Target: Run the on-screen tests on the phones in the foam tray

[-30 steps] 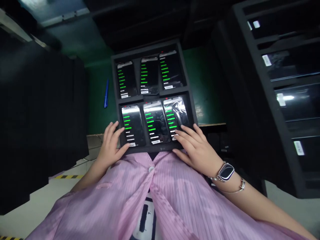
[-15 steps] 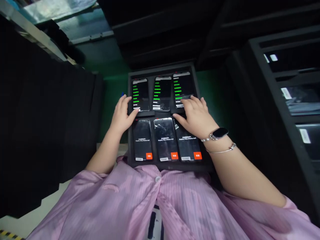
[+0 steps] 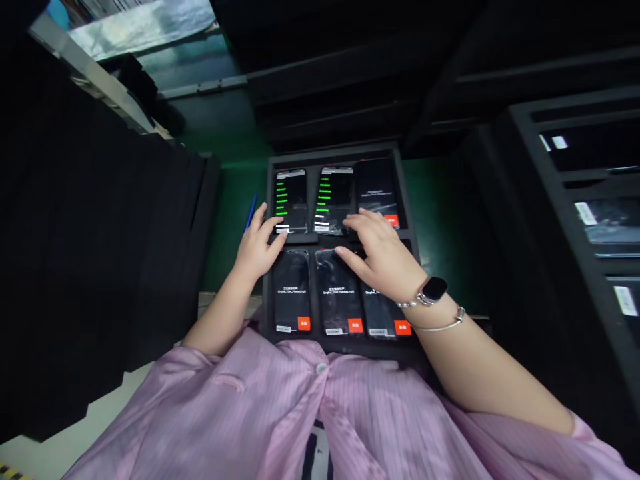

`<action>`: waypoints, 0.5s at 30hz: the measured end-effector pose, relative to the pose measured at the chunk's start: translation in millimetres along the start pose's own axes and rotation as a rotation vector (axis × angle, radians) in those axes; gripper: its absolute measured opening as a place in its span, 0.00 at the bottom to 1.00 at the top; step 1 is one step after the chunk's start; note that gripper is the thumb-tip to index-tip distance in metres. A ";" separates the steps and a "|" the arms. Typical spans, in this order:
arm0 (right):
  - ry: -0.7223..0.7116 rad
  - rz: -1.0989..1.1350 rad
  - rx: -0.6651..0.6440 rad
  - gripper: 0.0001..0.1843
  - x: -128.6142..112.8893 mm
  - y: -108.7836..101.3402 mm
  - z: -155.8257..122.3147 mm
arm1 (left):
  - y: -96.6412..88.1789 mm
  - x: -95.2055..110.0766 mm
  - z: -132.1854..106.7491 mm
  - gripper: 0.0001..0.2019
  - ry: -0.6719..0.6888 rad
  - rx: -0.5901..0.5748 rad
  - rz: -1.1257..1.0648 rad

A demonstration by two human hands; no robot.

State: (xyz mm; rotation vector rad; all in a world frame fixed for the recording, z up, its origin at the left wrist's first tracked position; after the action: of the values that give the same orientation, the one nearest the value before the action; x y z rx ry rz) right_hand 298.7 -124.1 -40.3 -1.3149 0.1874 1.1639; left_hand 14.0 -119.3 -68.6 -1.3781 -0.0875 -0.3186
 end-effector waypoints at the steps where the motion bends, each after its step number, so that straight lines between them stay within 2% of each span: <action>1: 0.007 -0.016 0.014 0.25 -2.6 -3.9 -6.9 | -3.5 2.4 -3.4 0.23 0.011 0.030 0.004; 5: 0.078 -0.106 0.085 0.22 -2.8 -13.2 -38.4 | -23.3 15.4 -28.7 0.15 0.100 0.129 0.063; 10: 0.175 -0.212 0.157 0.26 11.3 -12.2 -62.2 | -29.4 16.2 -47.7 0.15 0.008 0.077 0.211; 13: 0.174 -0.245 0.159 0.27 17.4 -8.3 -62.6 | -29.9 13.4 -45.6 0.16 0.041 0.003 0.118; 15: 0.156 -0.251 0.166 0.28 20.0 -6.3 -60.5 | -38.4 14.4 -47.1 0.18 0.086 -0.004 -0.011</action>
State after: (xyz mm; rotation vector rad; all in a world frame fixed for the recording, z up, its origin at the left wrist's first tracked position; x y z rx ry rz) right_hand 341.9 -161.2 -69.7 -1.2420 0.2205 0.8173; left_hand 11.3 -173.6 -37.8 -1.3665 -0.0236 -0.3868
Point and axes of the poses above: each hand's wrist, its own z-axis towards the middle knuckle, its own y-axis out of the palm, x = y × z, the point moved 2 cm from there along z, towards the middle knuckle, and after that the axes turned 14 degrees about z, right-handed, at the moved point
